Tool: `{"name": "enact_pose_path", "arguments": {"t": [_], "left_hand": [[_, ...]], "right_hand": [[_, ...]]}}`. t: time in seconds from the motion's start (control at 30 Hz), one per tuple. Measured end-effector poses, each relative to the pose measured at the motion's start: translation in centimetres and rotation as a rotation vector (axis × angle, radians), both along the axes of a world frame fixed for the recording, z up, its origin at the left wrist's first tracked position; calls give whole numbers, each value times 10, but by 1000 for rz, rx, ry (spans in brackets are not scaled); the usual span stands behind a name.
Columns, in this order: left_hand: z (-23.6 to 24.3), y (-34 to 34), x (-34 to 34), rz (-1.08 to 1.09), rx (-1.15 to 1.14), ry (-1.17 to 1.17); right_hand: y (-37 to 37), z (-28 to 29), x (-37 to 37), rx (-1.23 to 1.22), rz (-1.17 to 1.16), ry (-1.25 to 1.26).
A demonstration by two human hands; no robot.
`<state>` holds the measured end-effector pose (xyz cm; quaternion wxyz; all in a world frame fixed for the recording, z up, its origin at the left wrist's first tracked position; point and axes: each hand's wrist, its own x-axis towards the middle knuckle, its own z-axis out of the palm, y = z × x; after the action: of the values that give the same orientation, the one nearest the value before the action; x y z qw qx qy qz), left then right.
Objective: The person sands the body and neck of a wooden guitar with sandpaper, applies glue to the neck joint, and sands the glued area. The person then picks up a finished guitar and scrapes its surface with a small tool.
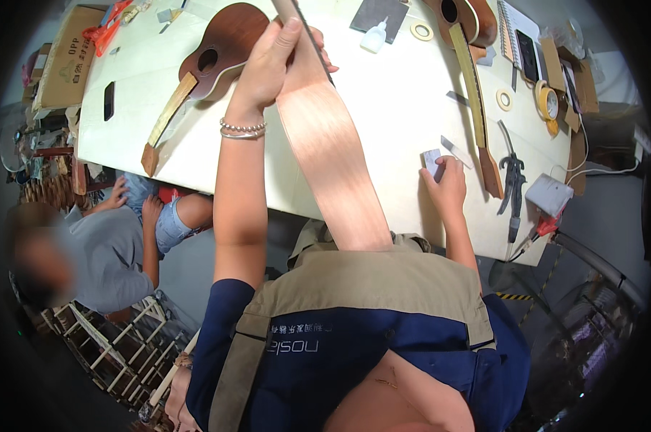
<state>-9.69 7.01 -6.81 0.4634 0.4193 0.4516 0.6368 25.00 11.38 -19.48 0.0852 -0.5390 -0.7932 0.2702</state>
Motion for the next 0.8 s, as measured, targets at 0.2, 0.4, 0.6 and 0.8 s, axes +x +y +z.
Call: {"name": "enact_pose_path", "arguments": {"t": [0.2, 0.4, 0.6, 0.8], "left_hand": [[4, 11, 20, 29, -50, -146], [3, 32, 29, 63, -136, -317], [11, 42, 36, 46, -209, -307], [3, 54, 37, -14, -271, -407]], "right_hand": [[59, 79, -71, -190, 241, 733], [94, 150, -150, 329, 920, 673], [109, 152, -157, 952, 957, 304], [132, 147, -174, 900, 860, 424]]}}
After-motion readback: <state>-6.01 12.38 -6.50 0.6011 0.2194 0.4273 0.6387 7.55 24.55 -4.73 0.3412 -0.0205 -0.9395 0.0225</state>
